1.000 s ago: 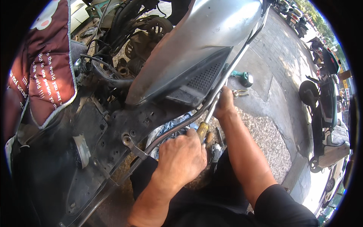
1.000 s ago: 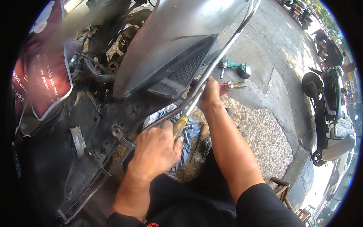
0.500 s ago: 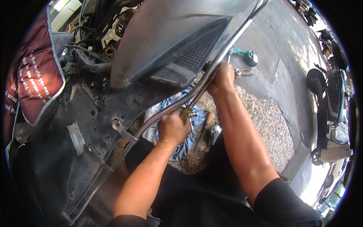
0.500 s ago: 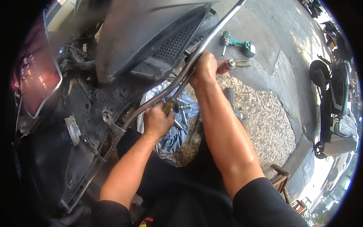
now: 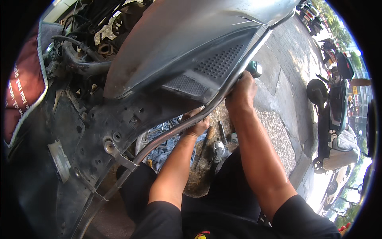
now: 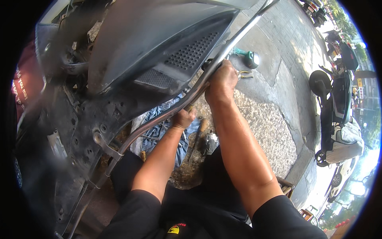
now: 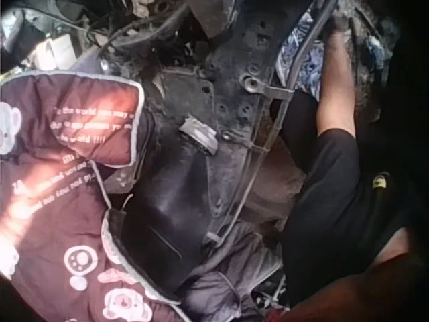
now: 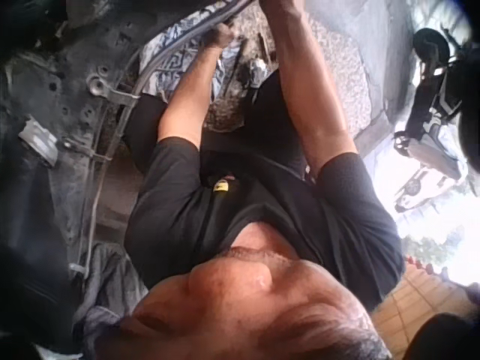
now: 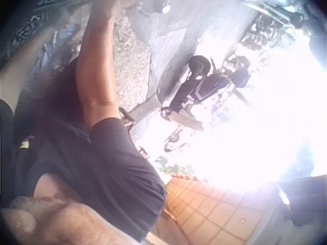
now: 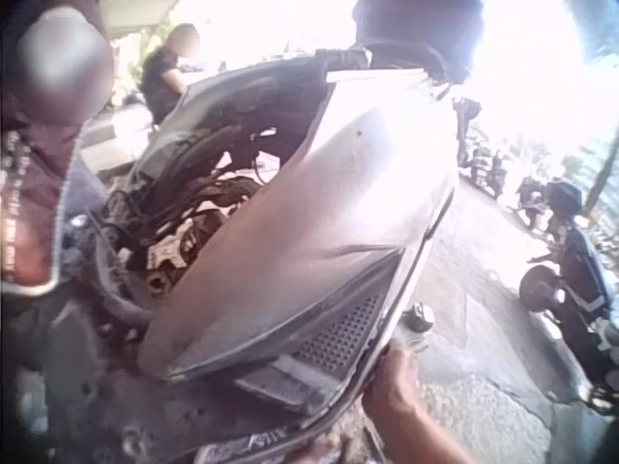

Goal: The person repairs a scooter by using a cordless impact wrench to remove and install bolts on the front fairing and undercarriage. They retrieve a wrench from a tool rack, use a hammer to tap a metal bar, and manipulate various fasteners and panels while working in a cluttered repair shop.

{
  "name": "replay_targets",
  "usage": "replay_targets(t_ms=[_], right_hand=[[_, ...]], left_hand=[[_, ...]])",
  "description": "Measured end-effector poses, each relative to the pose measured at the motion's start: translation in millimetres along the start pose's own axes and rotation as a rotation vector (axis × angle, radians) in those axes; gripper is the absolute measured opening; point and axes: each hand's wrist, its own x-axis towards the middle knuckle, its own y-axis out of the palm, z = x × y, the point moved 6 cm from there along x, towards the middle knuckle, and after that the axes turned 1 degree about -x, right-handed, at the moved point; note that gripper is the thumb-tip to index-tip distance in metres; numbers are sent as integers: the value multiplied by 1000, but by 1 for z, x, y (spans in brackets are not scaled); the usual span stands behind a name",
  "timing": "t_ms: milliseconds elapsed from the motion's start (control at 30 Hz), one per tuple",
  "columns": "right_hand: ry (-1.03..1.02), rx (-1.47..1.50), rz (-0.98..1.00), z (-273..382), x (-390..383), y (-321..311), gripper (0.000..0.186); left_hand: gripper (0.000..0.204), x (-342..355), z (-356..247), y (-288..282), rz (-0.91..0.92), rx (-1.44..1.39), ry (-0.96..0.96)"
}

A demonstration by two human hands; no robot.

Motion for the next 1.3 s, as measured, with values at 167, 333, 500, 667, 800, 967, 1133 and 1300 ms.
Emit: replay_targets(t_ms=[167, 333, 500, 667, 800, 967, 1133, 1300], right_hand=[[-43, -146, -9, 2, 1, -4, 26], [185, 63, 307, -3, -3, 8, 18], [450, 269, 319, -24, -8, 7, 19], [364, 254, 254, -20, -2, 6, 18], [304, 181, 199, -11, 0, 7, 18], [262, 108, 141, -11, 2, 0, 20], [249, 48, 119, -13, 1, -5, 24], [133, -9, 45, -4, 0, -9, 26]], left_hand=[[14, -4, 7, -2, 162, -35, -199], [19, -14, -87, -81, 349, 194, -499], [26, 15, -221, -167, 384, 438, -144], [30, 20, -191, -137, 670, 691, -269], [24, 12, -137, -114, 346, 618, -373], [33, -3, -106, -98, 179, 532, -130], [40, -17, -66, -77, 233, 407, -168], [38, -12, -12, -25, 184, 242, -242]])
